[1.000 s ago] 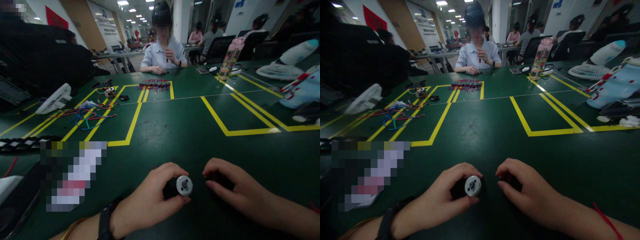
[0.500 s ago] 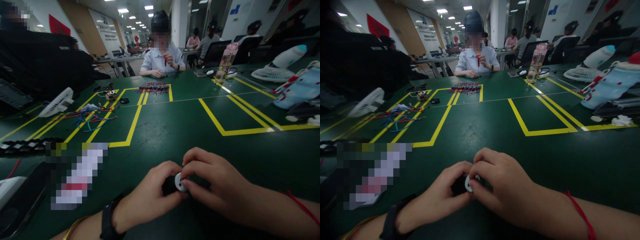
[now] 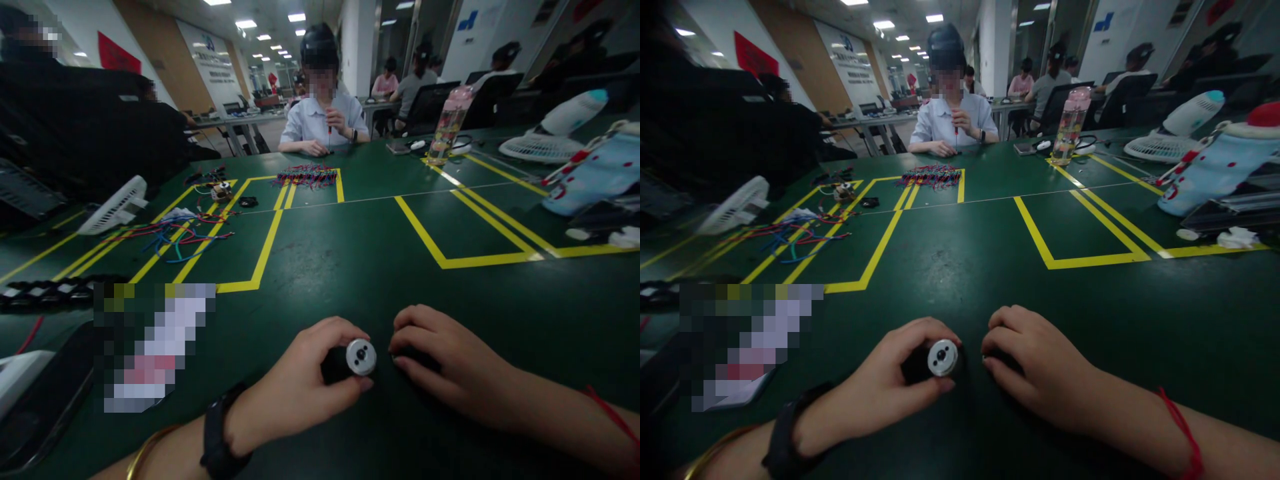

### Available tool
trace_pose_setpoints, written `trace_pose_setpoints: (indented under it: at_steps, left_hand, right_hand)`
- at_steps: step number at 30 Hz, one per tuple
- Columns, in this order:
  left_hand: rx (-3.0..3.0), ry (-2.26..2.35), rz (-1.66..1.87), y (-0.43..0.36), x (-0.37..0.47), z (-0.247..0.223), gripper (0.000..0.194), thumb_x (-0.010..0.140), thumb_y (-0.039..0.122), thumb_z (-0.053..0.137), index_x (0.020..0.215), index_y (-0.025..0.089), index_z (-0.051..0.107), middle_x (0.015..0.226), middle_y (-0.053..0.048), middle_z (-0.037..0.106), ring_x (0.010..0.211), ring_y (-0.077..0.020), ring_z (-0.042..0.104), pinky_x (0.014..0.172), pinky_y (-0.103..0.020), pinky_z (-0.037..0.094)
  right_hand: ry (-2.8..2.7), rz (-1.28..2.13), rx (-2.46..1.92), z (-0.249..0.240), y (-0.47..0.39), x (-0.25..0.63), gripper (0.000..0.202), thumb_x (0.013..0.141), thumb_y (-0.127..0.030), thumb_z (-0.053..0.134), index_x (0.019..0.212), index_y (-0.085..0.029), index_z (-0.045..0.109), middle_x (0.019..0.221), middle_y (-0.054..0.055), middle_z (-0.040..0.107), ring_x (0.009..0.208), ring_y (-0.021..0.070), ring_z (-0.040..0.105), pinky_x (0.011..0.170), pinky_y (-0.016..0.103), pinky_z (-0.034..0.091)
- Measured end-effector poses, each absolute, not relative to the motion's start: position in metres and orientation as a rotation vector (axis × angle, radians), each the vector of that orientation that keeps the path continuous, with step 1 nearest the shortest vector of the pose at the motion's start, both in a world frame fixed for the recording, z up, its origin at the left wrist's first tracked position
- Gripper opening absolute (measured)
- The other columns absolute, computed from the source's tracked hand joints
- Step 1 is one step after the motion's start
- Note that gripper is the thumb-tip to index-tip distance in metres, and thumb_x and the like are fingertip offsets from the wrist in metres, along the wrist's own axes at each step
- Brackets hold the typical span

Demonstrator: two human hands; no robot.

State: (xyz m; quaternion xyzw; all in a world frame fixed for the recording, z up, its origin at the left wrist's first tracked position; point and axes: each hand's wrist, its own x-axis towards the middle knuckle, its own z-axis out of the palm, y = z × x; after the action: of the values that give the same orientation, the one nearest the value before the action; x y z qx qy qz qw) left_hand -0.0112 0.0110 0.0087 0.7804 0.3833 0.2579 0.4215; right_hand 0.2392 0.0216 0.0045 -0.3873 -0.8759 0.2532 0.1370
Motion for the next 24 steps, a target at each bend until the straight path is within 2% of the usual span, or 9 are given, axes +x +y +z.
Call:
trace_pose_setpoints:
  at_steps: [5,11,18,24]
  left_hand:
    - [1.968,0.98,0.646,0.012,-0.011,0.008,0.034,0.078,0.016,0.07,0.109,0.021,0.059,0.106,0.0,0.064,0.095,-0.0149,0.061,0.085,-0.028,0.047]
    - [1.969,1.005,0.652,0.011,-0.01,0.008,0.032,0.077,0.016,0.069,0.108,0.02,0.06,0.103,-0.001,0.065,0.093,-0.0162,0.062,0.084,-0.03,0.048]
    - [1.981,1.017,0.67,0.013,-0.008,0.008,0.032,0.076,0.015,0.069,0.106,0.019,0.06,0.099,-0.001,0.065,0.09,-0.016,0.062,0.081,-0.029,0.048]
    - [1.993,1.035,0.691,0.012,-0.007,0.003,0.028,0.077,0.018,0.069,0.102,0.02,0.058,0.092,0.001,0.062,0.081,-0.0146,0.059,0.072,-0.027,0.046]
  right_hand:
    - [-2.423,0.806,-1.085,0.006,0.021,0.242,0.017,0.088,-0.012,0.049,0.101,-0.019,0.057,0.103,0.007,0.058,0.095,0.0203,0.054,0.082,0.038,0.047]
    - [-2.545,0.68,-1.075,0.002,0.023,0.241,0.015,0.086,-0.022,0.059,0.1,-0.022,0.061,0.111,0.007,0.055,0.099,0.0229,0.053,0.084,0.04,0.045]
    - [-2.504,0.759,-1.096,0.034,0.032,0.228,0.008,0.085,-0.018,0.058,0.092,-0.021,0.061,0.093,0.003,0.058,0.079,0.0167,0.056,0.071,0.032,0.045]
    - [-2.369,0.755,-0.931,0.048,0.028,0.201,0.008,0.086,-0.019,0.06,0.093,-0.02,0.063,0.096,0.002,0.057,0.08,0.0147,0.056,0.071,0.03,0.045]
